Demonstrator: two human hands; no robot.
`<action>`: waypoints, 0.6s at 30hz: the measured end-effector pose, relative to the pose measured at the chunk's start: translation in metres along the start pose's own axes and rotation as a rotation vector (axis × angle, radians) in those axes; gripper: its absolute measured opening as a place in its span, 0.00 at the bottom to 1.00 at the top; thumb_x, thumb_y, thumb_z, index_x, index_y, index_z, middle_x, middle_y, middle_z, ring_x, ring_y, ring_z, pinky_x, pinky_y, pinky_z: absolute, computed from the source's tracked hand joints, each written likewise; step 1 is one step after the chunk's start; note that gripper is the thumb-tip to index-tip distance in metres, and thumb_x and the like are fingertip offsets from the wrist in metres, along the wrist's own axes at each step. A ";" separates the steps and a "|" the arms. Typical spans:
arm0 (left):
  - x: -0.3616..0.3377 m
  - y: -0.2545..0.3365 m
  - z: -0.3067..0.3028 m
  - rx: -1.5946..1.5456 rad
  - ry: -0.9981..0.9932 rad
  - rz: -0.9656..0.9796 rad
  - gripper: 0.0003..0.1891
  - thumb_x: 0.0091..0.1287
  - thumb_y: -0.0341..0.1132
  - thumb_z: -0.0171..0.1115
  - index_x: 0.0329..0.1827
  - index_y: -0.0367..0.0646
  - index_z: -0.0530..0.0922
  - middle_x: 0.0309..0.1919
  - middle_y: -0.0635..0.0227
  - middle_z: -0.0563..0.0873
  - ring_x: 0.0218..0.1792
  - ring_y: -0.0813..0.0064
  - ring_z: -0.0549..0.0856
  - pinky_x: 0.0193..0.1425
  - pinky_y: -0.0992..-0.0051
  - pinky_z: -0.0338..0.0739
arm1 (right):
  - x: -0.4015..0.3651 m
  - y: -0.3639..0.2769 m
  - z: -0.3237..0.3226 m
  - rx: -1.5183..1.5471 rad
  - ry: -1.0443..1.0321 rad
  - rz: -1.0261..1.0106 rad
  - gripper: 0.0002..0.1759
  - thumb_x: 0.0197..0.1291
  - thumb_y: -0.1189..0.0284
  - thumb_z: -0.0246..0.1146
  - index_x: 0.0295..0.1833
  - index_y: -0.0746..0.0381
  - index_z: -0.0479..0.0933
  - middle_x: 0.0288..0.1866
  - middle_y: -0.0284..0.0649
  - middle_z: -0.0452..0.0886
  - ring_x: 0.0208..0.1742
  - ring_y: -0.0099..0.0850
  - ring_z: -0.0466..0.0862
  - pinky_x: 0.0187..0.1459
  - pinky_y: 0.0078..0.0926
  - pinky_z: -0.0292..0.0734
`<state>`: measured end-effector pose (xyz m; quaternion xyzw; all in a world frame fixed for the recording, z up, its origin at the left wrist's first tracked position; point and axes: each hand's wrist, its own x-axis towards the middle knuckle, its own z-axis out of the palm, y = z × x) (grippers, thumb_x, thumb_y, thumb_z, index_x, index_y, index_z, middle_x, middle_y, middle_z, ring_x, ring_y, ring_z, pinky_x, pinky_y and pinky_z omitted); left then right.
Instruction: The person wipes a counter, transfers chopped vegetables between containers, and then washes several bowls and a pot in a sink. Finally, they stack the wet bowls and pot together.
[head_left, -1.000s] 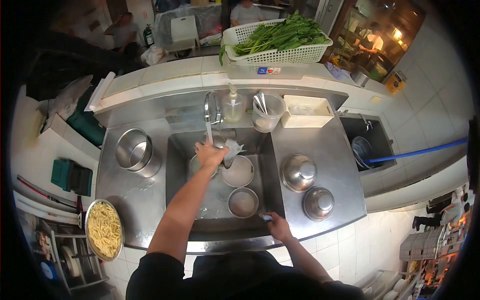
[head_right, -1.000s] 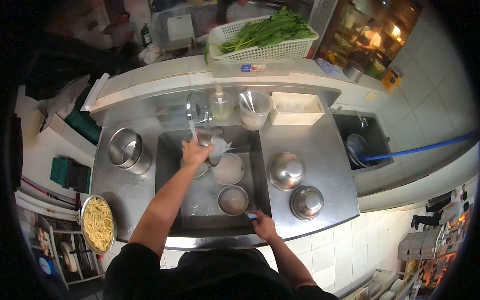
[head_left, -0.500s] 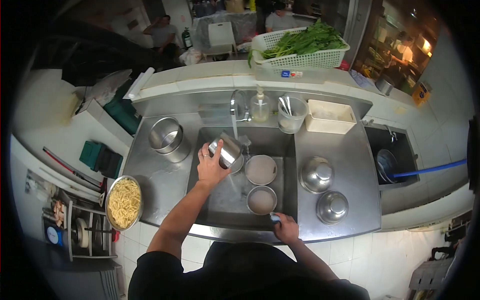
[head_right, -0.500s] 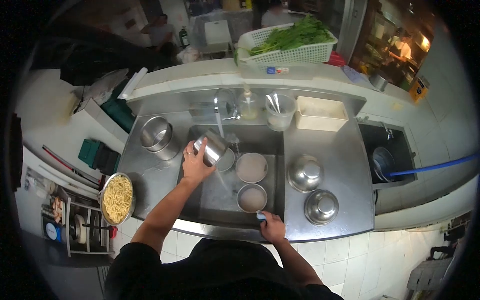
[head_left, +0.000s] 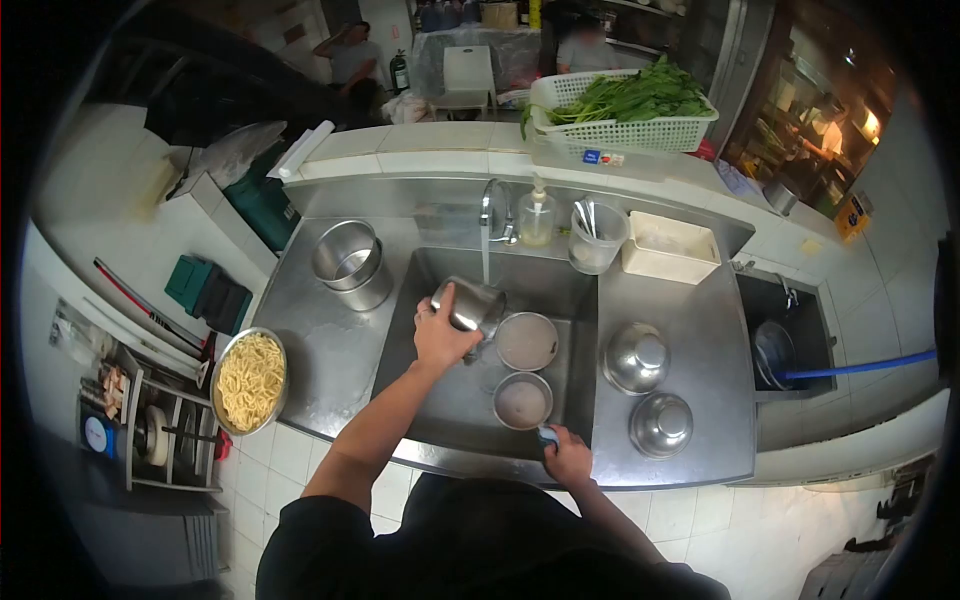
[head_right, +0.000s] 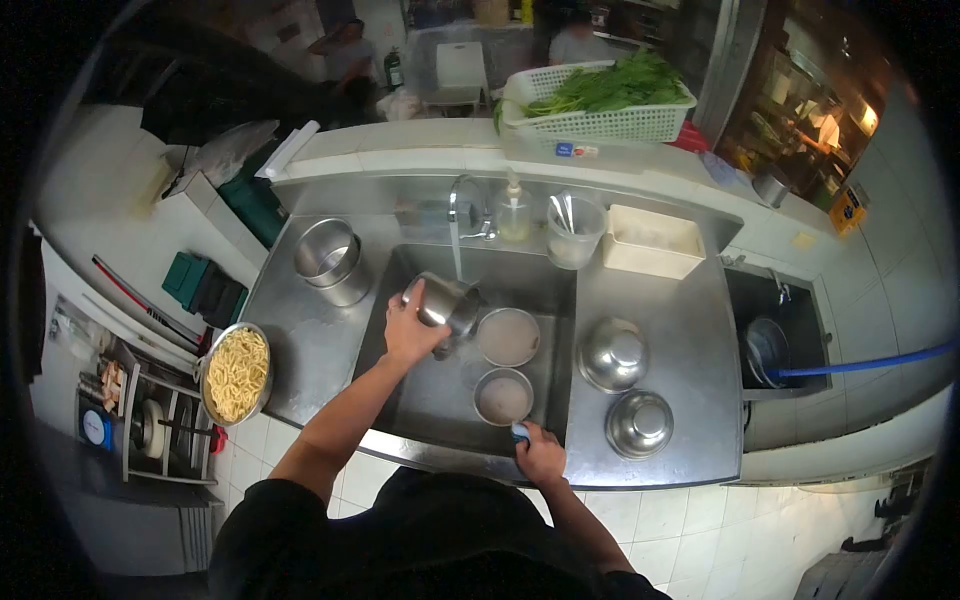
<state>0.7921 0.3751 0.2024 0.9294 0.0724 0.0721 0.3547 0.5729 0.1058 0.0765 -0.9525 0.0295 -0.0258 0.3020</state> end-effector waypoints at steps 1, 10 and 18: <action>-0.007 0.006 -0.011 0.280 0.093 0.277 0.55 0.44 0.50 0.81 0.82 0.67 0.64 0.72 0.46 0.66 0.72 0.39 0.68 0.57 0.49 0.85 | 0.000 0.000 0.001 0.002 -0.007 -0.010 0.22 0.60 0.65 0.63 0.61 0.52 0.78 0.46 0.47 0.88 0.49 0.49 0.87 0.51 0.51 0.82; 0.008 -0.019 -0.099 0.149 0.485 0.616 0.55 0.40 0.40 0.80 0.79 0.49 0.70 0.70 0.39 0.67 0.69 0.40 0.72 0.70 0.51 0.74 | 0.001 -0.003 0.003 -0.032 -0.049 0.046 0.23 0.60 0.65 0.63 0.63 0.53 0.78 0.47 0.50 0.88 0.49 0.51 0.87 0.51 0.51 0.83; 0.169 -0.134 -0.218 -0.947 0.263 -0.495 0.34 0.71 0.54 0.51 0.78 0.49 0.66 0.75 0.53 0.69 0.66 0.43 0.77 0.57 0.41 0.79 | 0.003 -0.012 0.000 -0.052 -0.034 0.075 0.23 0.59 0.68 0.64 0.62 0.52 0.77 0.45 0.51 0.87 0.47 0.53 0.87 0.50 0.53 0.82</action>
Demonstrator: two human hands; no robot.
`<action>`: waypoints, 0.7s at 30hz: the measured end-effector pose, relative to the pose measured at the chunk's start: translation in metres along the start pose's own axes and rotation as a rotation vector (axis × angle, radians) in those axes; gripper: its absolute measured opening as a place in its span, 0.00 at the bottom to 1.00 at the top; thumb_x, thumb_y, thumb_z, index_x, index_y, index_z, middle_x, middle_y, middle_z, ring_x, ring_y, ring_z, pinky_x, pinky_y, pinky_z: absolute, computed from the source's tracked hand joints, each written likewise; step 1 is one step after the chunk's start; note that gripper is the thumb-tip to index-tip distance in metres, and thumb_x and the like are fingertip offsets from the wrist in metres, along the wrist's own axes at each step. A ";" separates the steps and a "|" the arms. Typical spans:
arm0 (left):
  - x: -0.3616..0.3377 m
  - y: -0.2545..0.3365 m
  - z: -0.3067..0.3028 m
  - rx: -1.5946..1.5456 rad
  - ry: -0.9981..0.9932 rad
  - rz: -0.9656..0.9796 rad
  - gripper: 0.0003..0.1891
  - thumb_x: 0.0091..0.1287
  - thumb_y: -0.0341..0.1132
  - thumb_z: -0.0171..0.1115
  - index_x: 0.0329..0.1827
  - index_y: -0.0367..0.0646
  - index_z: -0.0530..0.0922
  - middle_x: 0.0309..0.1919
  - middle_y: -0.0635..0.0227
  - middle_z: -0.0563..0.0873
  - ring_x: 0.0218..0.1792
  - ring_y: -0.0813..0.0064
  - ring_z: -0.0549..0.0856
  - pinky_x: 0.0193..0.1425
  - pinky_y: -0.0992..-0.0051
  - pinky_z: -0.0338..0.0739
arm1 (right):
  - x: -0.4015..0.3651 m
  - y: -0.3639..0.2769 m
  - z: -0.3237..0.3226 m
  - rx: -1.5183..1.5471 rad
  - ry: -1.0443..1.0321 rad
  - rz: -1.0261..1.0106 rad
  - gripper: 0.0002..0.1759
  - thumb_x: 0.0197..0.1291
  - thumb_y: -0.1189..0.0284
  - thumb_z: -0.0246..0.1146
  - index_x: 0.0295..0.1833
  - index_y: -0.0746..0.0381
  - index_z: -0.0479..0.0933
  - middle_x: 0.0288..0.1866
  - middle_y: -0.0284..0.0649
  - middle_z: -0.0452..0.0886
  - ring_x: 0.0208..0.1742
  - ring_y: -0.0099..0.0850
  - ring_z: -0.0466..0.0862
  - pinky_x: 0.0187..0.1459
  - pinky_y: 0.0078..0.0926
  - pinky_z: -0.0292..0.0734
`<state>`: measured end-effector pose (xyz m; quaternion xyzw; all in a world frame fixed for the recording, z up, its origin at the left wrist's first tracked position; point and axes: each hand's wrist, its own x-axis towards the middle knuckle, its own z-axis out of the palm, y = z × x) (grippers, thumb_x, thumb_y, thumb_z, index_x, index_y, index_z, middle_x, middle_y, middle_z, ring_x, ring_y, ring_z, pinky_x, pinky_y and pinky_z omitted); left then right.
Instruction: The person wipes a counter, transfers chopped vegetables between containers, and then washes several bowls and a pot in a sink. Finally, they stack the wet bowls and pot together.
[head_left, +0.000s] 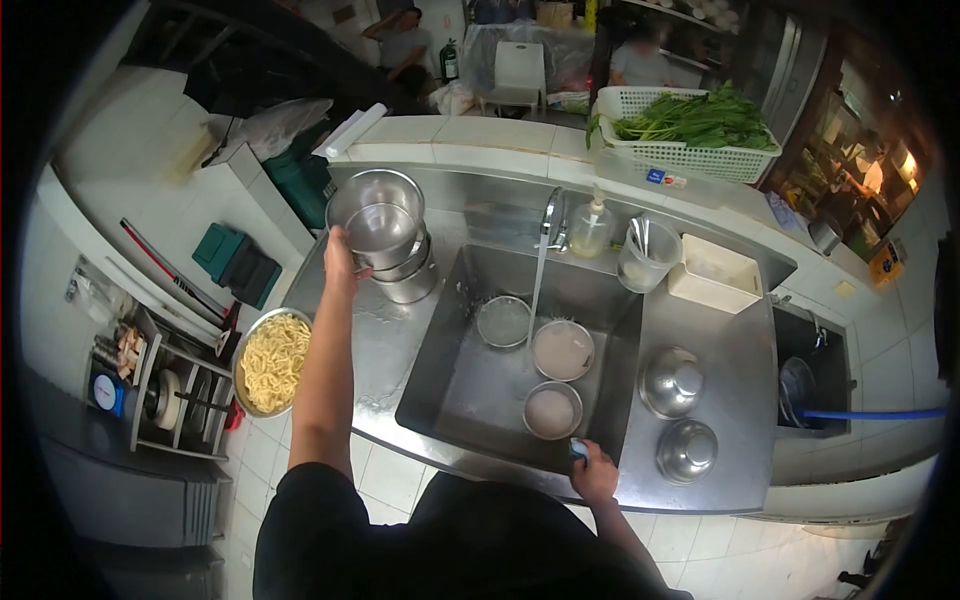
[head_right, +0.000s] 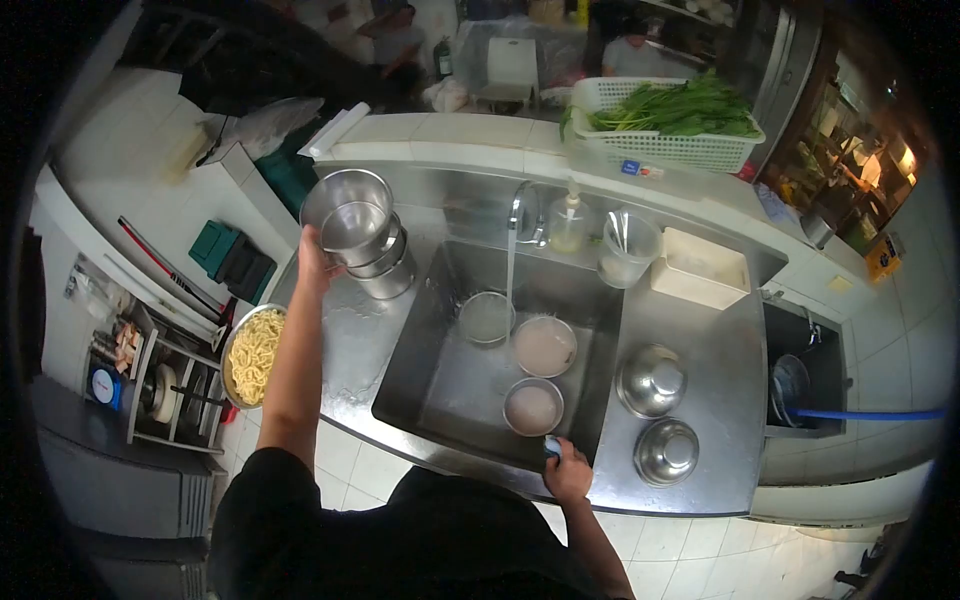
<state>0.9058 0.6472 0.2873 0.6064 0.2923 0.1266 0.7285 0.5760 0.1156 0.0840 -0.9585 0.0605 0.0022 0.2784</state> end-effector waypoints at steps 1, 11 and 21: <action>0.026 0.001 -0.012 0.012 -0.040 -0.101 0.34 0.71 0.54 0.51 0.76 0.47 0.68 0.75 0.53 0.69 0.67 0.42 0.76 0.61 0.40 0.76 | 0.002 -0.002 -0.001 -0.012 0.002 0.003 0.23 0.58 0.68 0.65 0.61 0.53 0.77 0.45 0.50 0.88 0.48 0.52 0.87 0.49 0.53 0.83; 0.017 -0.037 0.025 0.786 0.800 0.684 0.30 0.65 0.42 0.63 0.67 0.33 0.76 0.65 0.47 0.80 0.67 0.46 0.76 0.71 0.50 0.68 | 0.008 -0.006 0.005 0.008 -0.003 0.037 0.23 0.59 0.71 0.63 0.62 0.53 0.76 0.45 0.52 0.86 0.47 0.55 0.86 0.50 0.54 0.81; -0.033 -0.312 0.180 1.351 -0.929 0.419 0.31 0.62 0.39 0.68 0.70 0.44 0.77 0.68 0.47 0.80 0.72 0.47 0.75 0.75 0.50 0.68 | 0.022 -0.016 0.006 -0.125 -0.073 0.202 0.24 0.57 0.70 0.65 0.62 0.53 0.77 0.41 0.50 0.86 0.44 0.53 0.87 0.46 0.55 0.83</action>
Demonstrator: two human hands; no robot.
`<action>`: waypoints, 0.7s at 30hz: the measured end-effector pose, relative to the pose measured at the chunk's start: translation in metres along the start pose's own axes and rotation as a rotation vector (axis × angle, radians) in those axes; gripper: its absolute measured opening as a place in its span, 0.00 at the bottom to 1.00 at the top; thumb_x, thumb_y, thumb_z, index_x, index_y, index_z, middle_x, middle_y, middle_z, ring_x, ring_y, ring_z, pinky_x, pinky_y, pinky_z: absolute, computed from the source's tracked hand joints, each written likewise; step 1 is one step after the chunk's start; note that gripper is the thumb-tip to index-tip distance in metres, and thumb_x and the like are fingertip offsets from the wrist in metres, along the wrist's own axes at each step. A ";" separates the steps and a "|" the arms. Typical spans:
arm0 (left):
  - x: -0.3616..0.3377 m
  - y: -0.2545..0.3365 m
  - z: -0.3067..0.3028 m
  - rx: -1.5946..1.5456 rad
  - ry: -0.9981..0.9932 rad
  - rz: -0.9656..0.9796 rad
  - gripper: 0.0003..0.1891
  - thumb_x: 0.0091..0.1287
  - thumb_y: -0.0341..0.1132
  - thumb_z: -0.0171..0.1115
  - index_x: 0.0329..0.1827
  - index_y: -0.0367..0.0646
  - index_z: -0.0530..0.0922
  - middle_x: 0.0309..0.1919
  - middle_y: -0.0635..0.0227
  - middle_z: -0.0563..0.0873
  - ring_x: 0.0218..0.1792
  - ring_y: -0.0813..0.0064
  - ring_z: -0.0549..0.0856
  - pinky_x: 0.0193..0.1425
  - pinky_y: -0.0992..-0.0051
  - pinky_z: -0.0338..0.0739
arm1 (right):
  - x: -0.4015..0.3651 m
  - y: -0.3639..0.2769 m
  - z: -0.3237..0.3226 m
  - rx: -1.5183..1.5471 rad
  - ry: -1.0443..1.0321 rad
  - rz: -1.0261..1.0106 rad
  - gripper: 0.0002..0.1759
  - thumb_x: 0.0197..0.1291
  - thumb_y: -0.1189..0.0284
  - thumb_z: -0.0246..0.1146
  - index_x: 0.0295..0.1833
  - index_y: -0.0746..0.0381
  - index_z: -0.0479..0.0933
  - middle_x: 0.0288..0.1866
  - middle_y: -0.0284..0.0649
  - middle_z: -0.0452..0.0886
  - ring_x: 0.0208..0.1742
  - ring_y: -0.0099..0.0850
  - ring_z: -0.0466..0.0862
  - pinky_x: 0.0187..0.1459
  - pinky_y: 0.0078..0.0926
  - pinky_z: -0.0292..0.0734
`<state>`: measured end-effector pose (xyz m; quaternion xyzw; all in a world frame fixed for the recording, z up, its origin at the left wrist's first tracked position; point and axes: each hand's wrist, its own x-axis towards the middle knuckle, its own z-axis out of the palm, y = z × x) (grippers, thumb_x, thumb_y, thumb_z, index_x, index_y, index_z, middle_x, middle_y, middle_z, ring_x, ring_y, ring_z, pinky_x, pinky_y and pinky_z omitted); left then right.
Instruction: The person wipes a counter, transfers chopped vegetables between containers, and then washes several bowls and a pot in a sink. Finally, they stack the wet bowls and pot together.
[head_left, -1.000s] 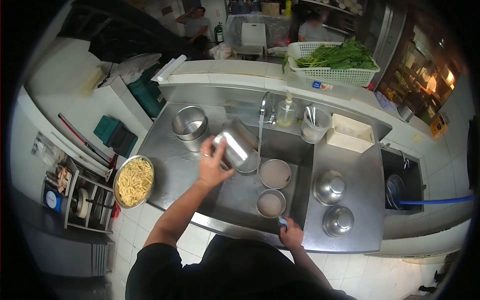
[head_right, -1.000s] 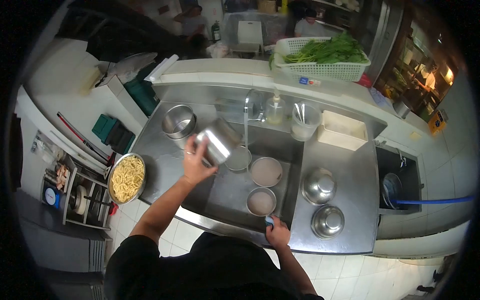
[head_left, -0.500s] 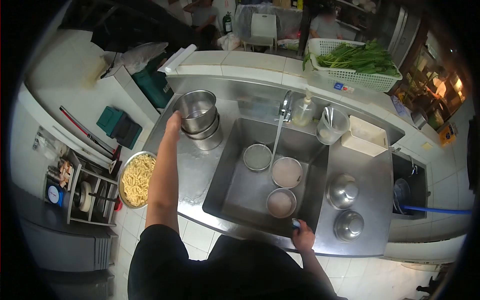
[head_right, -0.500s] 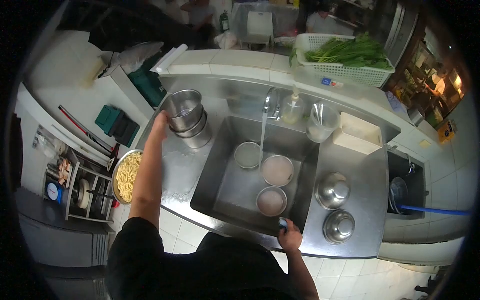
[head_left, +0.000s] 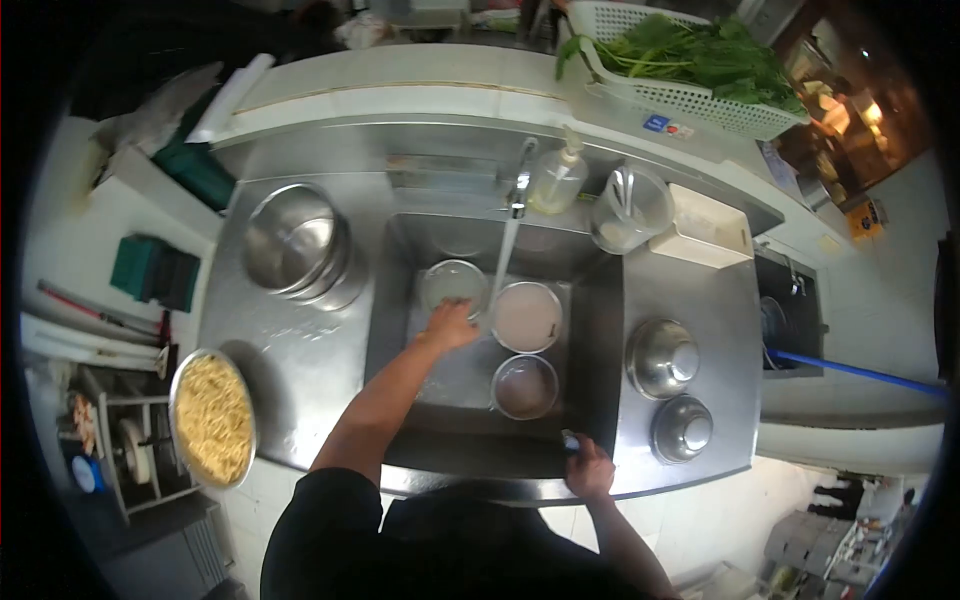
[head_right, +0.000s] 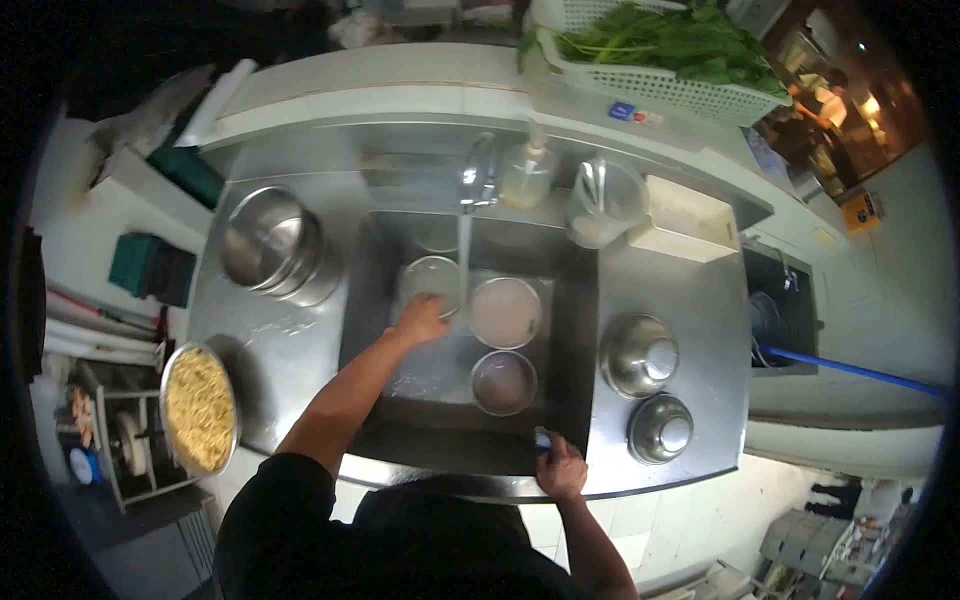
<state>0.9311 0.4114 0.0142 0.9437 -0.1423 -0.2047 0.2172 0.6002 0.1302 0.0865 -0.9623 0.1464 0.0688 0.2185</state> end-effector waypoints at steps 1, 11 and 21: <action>0.022 -0.018 0.033 0.144 -0.100 -0.042 0.31 0.63 0.41 0.66 0.72 0.46 0.76 0.70 0.48 0.78 0.75 0.49 0.72 0.78 0.46 0.64 | 0.000 0.003 0.003 0.024 0.008 -0.005 0.24 0.57 0.70 0.65 0.62 0.51 0.77 0.42 0.52 0.86 0.44 0.55 0.87 0.47 0.56 0.83; 0.054 -0.095 0.174 0.175 -0.059 -0.140 0.13 0.72 0.39 0.58 0.52 0.47 0.86 0.48 0.51 0.90 0.53 0.49 0.89 0.61 0.52 0.80 | 0.012 0.001 0.006 -0.021 0.002 0.016 0.23 0.56 0.71 0.63 0.60 0.55 0.77 0.42 0.48 0.87 0.44 0.52 0.88 0.45 0.52 0.84; -0.046 -0.088 0.124 -0.444 0.161 -0.389 0.26 0.76 0.56 0.57 0.42 0.38 0.86 0.37 0.48 0.90 0.43 0.40 0.87 0.49 0.50 0.80 | 0.065 -0.021 0.043 0.108 -0.247 0.145 0.25 0.67 0.62 0.60 0.68 0.55 0.72 0.40 0.59 0.87 0.43 0.62 0.87 0.47 0.61 0.81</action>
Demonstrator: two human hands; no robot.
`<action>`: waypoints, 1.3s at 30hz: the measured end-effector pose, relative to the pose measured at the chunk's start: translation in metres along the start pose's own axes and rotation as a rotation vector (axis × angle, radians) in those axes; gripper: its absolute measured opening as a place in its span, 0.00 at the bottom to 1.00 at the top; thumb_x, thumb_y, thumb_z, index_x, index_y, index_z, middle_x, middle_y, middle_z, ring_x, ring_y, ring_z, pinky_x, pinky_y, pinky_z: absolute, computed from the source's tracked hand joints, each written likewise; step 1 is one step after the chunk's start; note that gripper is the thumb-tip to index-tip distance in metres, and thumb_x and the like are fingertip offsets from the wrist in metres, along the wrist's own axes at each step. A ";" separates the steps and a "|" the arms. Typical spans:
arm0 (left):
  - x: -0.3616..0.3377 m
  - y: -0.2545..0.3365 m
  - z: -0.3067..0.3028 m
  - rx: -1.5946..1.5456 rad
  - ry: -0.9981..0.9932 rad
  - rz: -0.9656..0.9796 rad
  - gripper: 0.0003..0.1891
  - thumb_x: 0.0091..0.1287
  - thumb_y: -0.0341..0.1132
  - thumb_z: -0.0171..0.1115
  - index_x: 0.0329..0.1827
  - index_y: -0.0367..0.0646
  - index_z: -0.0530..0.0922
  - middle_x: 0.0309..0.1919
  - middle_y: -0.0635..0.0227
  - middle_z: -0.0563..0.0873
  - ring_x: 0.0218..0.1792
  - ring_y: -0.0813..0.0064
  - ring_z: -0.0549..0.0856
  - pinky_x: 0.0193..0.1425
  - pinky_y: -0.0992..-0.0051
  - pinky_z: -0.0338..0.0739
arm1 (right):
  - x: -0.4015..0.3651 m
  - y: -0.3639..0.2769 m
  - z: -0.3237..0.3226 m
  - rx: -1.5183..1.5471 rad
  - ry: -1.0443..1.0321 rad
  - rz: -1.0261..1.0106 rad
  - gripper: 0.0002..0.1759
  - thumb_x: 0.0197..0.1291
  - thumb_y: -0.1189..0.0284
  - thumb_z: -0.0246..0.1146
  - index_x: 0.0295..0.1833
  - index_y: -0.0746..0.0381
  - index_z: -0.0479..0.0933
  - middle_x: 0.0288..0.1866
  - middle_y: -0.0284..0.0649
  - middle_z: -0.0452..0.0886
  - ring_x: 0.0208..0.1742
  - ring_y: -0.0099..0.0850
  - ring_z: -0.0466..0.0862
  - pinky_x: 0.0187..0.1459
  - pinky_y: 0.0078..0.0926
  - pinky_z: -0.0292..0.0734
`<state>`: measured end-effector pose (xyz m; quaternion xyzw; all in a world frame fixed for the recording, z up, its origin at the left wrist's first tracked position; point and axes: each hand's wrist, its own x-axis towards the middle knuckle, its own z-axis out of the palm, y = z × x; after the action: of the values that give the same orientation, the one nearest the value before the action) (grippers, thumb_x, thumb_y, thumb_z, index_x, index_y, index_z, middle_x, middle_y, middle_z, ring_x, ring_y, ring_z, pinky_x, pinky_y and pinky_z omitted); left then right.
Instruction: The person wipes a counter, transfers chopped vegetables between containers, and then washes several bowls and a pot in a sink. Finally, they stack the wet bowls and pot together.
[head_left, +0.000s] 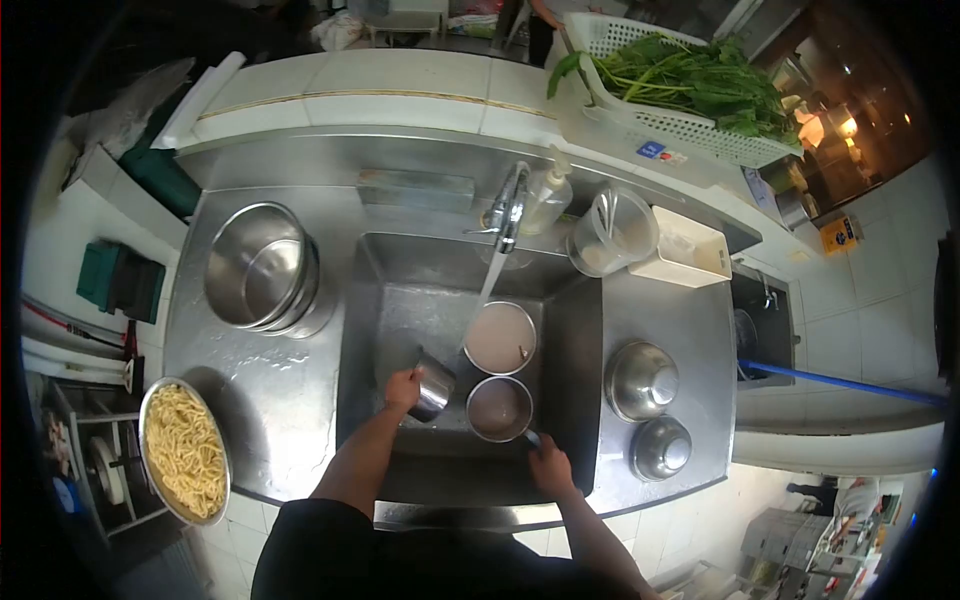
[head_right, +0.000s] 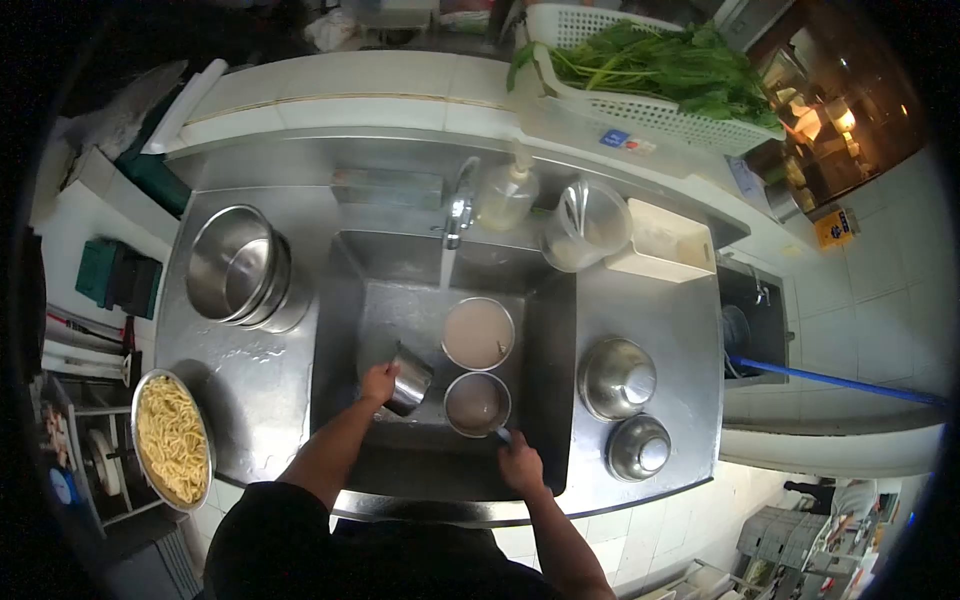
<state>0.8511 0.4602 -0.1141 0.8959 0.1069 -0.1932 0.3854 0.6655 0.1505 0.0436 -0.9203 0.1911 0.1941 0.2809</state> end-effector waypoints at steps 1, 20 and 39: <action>-0.007 -0.016 0.009 0.002 0.016 -0.004 0.26 0.76 0.56 0.57 0.42 0.38 0.86 0.37 0.48 0.90 0.43 0.40 0.87 0.49 0.50 0.80 | 0.011 -0.014 0.008 0.056 -0.001 -0.070 0.25 0.67 0.62 0.59 0.68 0.56 0.71 0.40 0.60 0.87 0.42 0.64 0.87 0.48 0.63 0.80; 0.020 0.216 -0.098 -1.229 -0.115 -0.290 0.29 0.83 0.54 0.46 0.63 0.34 0.77 0.58 0.54 0.84 0.58 0.58 0.83 0.65 0.61 0.77 | 0.112 -0.248 -0.068 -0.331 0.543 -0.857 0.25 0.71 0.66 0.58 0.73 0.52 0.75 0.81 0.52 0.65 0.75 0.62 0.67 0.73 0.63 0.62; -0.003 0.230 -0.142 -0.553 0.376 0.203 0.34 0.74 0.58 0.64 0.22 0.32 0.81 0.18 0.60 0.79 0.25 0.75 0.76 0.33 0.62 0.71 | 0.149 -0.206 -0.079 0.546 0.591 -0.644 0.25 0.74 0.60 0.62 0.72 0.56 0.75 0.78 0.58 0.66 0.76 0.55 0.71 0.76 0.52 0.63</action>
<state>0.9642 0.4073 0.1257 0.7835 0.1349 0.0506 0.6044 0.9071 0.2260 0.1255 -0.8412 0.0130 -0.2276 0.4903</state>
